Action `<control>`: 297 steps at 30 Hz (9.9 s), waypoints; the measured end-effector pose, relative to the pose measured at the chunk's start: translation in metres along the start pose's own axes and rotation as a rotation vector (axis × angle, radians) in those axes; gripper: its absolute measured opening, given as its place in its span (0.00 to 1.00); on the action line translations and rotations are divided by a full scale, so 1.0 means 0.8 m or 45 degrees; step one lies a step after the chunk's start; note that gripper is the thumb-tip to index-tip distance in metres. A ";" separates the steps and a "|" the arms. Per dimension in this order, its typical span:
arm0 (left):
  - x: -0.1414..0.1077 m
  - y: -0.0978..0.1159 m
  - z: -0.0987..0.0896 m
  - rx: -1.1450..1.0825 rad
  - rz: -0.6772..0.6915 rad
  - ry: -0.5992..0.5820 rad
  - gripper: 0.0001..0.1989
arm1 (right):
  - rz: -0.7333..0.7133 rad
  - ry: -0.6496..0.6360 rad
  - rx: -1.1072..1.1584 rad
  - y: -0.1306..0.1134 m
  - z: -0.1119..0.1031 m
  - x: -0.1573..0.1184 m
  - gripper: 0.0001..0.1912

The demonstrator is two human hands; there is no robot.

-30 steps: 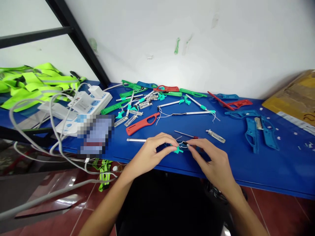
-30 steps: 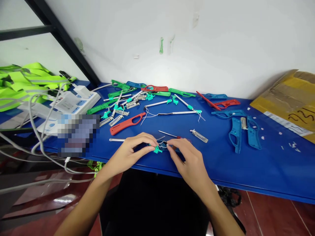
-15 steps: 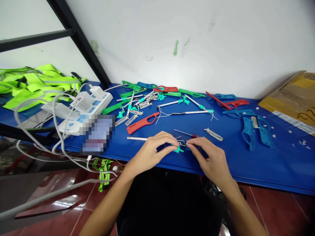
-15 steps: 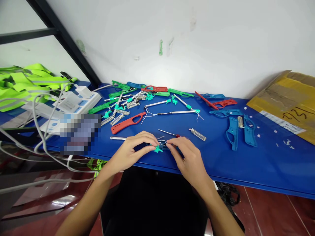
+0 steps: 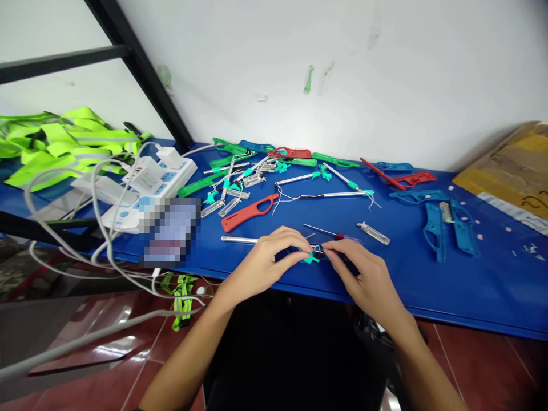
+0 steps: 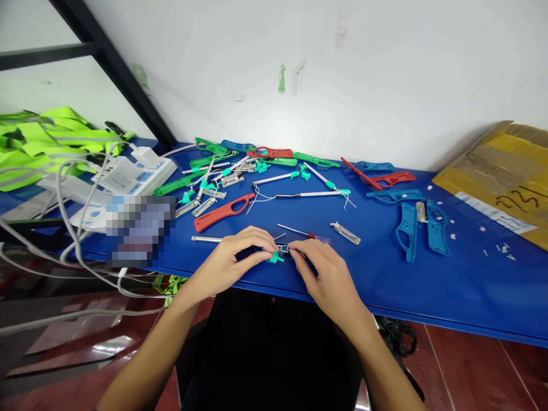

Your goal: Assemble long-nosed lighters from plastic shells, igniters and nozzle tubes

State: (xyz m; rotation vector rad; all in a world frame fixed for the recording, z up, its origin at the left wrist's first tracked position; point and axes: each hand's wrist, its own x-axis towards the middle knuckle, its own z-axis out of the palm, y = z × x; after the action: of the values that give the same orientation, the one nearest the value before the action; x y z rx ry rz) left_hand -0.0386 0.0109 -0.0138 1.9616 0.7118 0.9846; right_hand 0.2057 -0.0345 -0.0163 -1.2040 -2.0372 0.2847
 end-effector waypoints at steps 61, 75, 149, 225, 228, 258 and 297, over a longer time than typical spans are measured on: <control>-0.005 0.000 0.010 0.623 0.117 0.016 0.08 | -0.108 -0.067 0.011 0.001 0.006 -0.001 0.11; -0.006 -0.001 0.011 0.572 0.083 0.004 0.09 | -0.097 -0.013 0.108 -0.006 0.007 0.002 0.09; -0.002 -0.005 0.003 0.408 0.018 -0.036 0.10 | 0.053 -0.220 0.259 -0.011 0.006 0.009 0.06; -0.011 0.006 -0.002 0.842 0.056 0.187 0.05 | 0.317 -0.150 0.324 -0.009 0.005 0.009 0.08; -0.010 0.008 0.001 0.888 0.040 0.099 0.06 | 0.362 -0.109 0.316 -0.012 0.005 0.009 0.10; -0.010 0.003 0.001 0.996 0.163 0.143 0.09 | 0.358 -0.085 0.410 -0.011 0.002 0.006 0.08; 0.003 -0.001 -0.003 1.069 0.327 -0.063 0.09 | 0.353 -0.073 0.347 -0.013 0.001 0.005 0.08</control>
State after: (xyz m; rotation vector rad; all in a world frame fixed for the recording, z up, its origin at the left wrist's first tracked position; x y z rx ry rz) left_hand -0.0399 0.0140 -0.0126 2.8503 0.9608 0.8441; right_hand 0.1969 -0.0367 -0.0093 -1.3137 -1.8049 0.7139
